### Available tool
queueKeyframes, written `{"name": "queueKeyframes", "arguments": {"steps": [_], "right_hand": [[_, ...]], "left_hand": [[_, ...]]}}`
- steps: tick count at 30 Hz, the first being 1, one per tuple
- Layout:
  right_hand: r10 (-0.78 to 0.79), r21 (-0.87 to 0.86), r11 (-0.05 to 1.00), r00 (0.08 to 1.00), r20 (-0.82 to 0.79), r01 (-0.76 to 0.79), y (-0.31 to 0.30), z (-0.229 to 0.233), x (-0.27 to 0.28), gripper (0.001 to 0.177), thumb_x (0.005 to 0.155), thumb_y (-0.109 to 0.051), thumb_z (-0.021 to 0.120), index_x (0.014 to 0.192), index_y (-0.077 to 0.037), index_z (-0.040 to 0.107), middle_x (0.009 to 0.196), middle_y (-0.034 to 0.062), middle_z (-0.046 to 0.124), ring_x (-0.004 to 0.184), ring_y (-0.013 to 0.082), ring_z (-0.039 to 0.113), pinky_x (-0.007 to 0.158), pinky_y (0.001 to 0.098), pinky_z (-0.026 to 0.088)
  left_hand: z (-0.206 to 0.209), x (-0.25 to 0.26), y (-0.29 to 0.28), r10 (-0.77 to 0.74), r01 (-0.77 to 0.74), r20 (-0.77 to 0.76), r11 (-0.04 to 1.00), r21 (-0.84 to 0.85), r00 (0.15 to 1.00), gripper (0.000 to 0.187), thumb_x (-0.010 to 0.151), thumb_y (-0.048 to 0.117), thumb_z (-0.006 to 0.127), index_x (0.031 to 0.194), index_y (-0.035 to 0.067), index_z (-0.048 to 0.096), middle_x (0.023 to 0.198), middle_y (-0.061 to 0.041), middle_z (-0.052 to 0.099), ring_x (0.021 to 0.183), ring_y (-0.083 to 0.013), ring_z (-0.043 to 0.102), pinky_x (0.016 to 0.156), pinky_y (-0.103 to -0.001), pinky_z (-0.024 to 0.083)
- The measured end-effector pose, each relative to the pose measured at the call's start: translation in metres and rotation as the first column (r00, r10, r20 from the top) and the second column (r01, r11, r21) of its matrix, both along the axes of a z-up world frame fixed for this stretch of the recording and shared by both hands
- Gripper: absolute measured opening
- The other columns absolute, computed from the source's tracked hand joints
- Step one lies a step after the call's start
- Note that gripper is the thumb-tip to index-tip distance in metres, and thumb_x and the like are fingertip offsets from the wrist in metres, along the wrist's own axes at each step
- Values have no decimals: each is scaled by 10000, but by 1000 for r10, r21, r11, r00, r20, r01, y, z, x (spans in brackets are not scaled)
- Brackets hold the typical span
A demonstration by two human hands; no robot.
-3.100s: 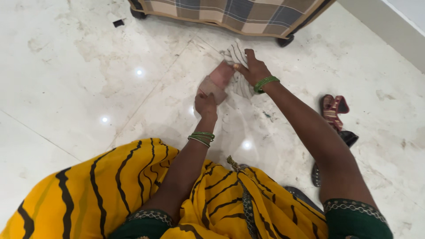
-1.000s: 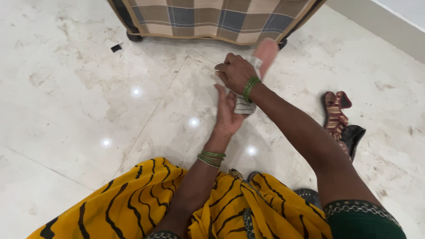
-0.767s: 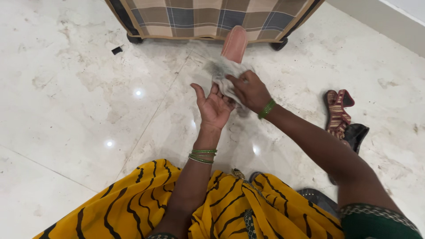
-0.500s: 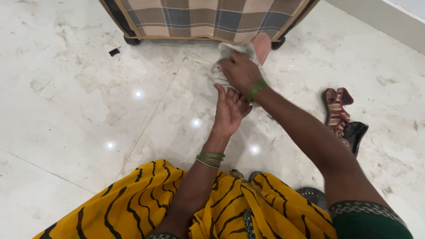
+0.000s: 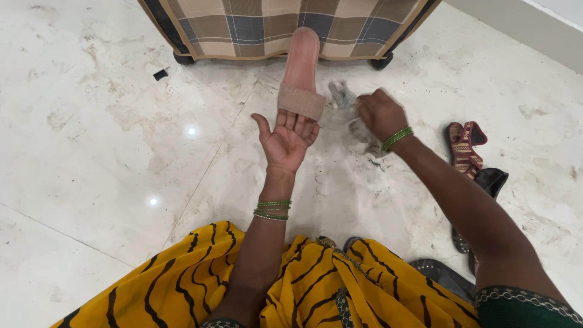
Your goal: The person cleans a pair of pink sandals using a cloth. They wipe the soles and straps of the sandals, then place them on a shoe rack. The person then picks up another pair of sandals and continues cleaning them.
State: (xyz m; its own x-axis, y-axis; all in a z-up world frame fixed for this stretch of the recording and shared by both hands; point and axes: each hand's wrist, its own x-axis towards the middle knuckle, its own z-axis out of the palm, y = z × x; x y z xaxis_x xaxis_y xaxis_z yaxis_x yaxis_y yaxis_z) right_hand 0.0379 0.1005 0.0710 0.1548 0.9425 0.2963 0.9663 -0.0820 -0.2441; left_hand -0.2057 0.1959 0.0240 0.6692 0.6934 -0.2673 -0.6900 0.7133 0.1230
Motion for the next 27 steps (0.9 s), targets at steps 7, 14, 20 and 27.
{"name": "queueKeyframes", "arguments": {"steps": [7, 14, 20, 27], "right_hand": [[65, 355, 935, 971, -228, 21, 27, 41, -21, 192, 983, -183, 793, 968, -11, 708, 1051, 165, 581, 983, 303, 620, 858, 431, 520], [307, -173, 941, 949, 71, -292, 81, 38, -66, 193, 945, -213, 689, 1095, -91, 677, 1076, 154, 639, 1028, 352, 635, 859, 486, 525], [-9, -15, 1000, 998, -55, 8, 104, 63, -66, 272, 1023, -227, 604, 1259, -97, 636, 1013, 188, 609, 898, 335, 616, 682, 492, 508], [289, 9, 957, 957, 5, -289, 26, 21, -112, 206, 947, -258, 669, 1043, -78, 640, 1010, 138, 608, 860, 332, 643, 682, 457, 542]], "left_hand": [[3, 8, -1, -30, 30, 24, 999, 31, 999, 1131, 784, 883, 469, 1608, 133, 273, 1647, -78, 330, 1453, -325, 376, 1149, -556, 340], [17, 26, -35, -193, 246, -223, 939, 241, 956, 1209, 732, 966, 284, 1637, 167, 215, 1668, -66, 305, 1456, -268, 369, 1152, -481, 304], [33, 29, -39, -190, 264, -236, 904, 337, 953, 1229, 684, 971, 246, 1652, 220, 150, 1670, -73, 280, 1454, -292, 345, 1118, -483, 324], [7, 9, -12, -71, 92, -91, 962, 258, 993, 1273, 807, 978, 342, 1705, 85, 222, 1723, -134, 239, 1544, -252, 281, 1251, -395, 239]]}}
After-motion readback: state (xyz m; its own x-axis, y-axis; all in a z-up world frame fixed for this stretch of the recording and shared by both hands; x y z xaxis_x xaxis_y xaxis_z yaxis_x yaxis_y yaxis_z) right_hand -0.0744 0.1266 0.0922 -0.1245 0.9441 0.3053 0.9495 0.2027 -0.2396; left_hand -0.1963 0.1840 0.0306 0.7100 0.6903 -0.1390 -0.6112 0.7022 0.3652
